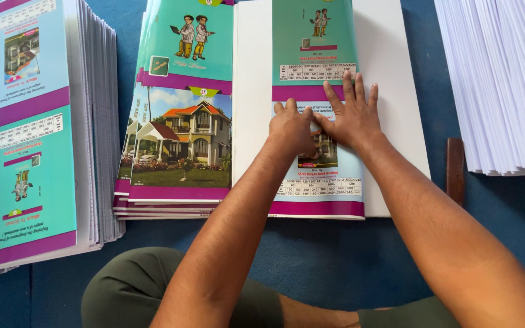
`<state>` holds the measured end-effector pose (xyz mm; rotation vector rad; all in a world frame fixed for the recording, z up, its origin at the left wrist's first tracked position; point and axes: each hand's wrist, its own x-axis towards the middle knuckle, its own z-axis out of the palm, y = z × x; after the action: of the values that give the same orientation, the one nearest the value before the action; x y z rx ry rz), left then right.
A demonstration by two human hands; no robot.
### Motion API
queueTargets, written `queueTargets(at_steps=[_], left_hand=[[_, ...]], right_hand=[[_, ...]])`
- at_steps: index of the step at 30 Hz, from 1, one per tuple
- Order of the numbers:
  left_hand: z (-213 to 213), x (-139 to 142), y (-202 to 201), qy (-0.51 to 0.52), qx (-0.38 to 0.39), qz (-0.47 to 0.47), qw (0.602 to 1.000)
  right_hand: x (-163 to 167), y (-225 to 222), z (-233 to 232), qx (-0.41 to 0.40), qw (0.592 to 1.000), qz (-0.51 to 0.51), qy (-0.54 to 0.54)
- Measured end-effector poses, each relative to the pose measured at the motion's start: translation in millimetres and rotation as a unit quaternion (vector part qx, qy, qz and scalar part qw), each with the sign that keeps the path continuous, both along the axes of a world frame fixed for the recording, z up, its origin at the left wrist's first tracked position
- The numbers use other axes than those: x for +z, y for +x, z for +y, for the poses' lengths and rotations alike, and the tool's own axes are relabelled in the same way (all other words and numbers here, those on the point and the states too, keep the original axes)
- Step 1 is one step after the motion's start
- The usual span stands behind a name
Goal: The person sits on the floor and repeatedly folds a printed cover sheet over a stack of white pages, then uses a small wooden block to press and crease the fold. The person repeats this folding and pressing cycle multiple times on the same stack.
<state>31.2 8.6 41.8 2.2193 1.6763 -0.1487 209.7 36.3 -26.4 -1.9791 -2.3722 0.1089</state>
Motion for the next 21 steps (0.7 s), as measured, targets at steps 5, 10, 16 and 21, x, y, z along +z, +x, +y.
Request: queueTargets(at_steps=[5,10,16,21], left_hand=[[-2,0,0,0.008,-0.005,0.001,1.000],[-2,0,0,0.005,-0.003,0.002,1.000],[2,-3,0,0.003,-0.003,0.012,1.000],[8,-8,-1,0.016,-0.009,0.027,0.999]], right_hand=[[-7,-1,-4,-0.001,0.999,0.040,0.016],[-4,-2,-1,-0.010,0.999,0.033,-0.008],[20,6,16,-0.020,0.993,0.046,-0.104],[36,34,22,-0.011,0.987,0.097,-0.127]])
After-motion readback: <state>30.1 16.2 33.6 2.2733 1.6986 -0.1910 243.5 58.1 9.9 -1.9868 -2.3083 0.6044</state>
